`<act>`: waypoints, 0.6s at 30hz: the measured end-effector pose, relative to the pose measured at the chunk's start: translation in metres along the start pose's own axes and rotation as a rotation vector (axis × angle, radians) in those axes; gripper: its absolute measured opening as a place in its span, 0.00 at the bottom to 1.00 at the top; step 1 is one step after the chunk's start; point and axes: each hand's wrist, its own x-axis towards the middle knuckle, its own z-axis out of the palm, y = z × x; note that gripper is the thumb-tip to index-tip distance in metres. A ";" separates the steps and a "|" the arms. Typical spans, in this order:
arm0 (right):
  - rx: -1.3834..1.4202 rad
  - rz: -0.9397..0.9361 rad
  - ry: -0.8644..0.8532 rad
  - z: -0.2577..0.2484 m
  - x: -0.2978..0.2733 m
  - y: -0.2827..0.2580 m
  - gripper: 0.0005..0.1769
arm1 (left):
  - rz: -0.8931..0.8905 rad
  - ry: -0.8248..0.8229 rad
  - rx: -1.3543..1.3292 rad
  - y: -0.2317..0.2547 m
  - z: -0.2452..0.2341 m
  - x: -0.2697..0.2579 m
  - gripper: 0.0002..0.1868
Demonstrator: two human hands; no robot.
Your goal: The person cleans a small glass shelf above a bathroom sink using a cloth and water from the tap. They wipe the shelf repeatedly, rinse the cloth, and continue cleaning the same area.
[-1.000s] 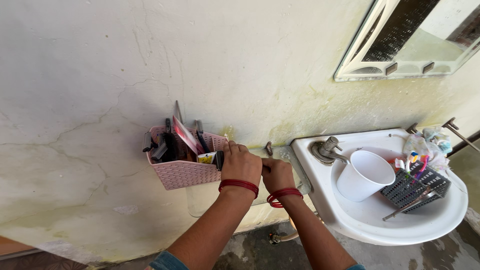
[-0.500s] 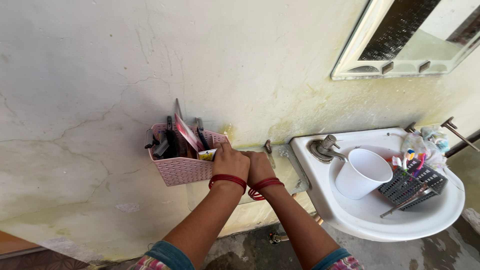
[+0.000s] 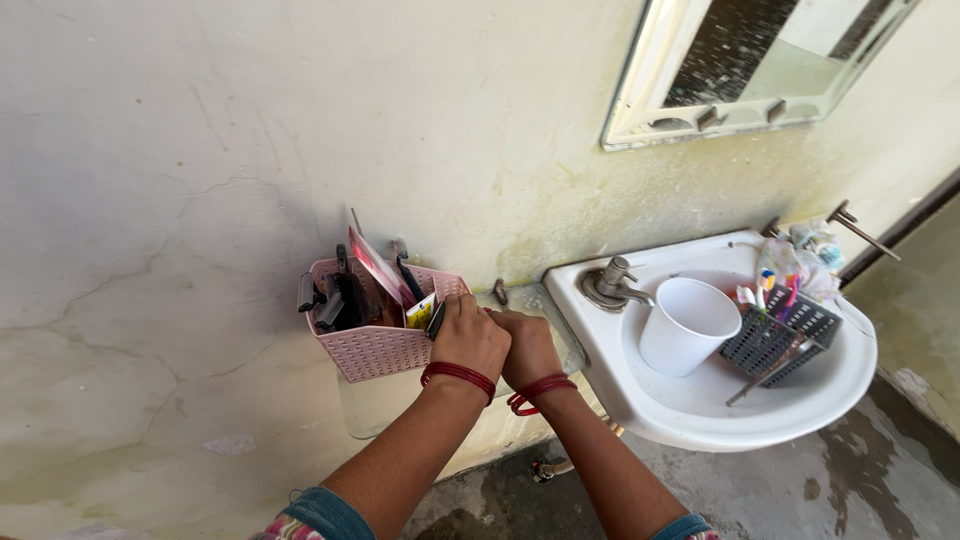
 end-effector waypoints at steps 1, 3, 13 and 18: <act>0.021 0.006 0.031 -0.005 -0.005 0.005 0.14 | 0.017 0.038 0.002 0.007 -0.004 0.003 0.11; 0.018 0.046 0.066 -0.019 -0.014 0.014 0.14 | 0.051 0.116 0.003 0.021 -0.011 0.008 0.11; -0.067 0.227 0.281 -0.088 -0.062 0.051 0.17 | 0.262 0.198 -0.027 0.101 -0.039 0.047 0.12; -0.162 0.290 0.341 -0.095 -0.072 0.067 0.16 | 0.345 0.192 -0.066 0.119 -0.035 0.067 0.11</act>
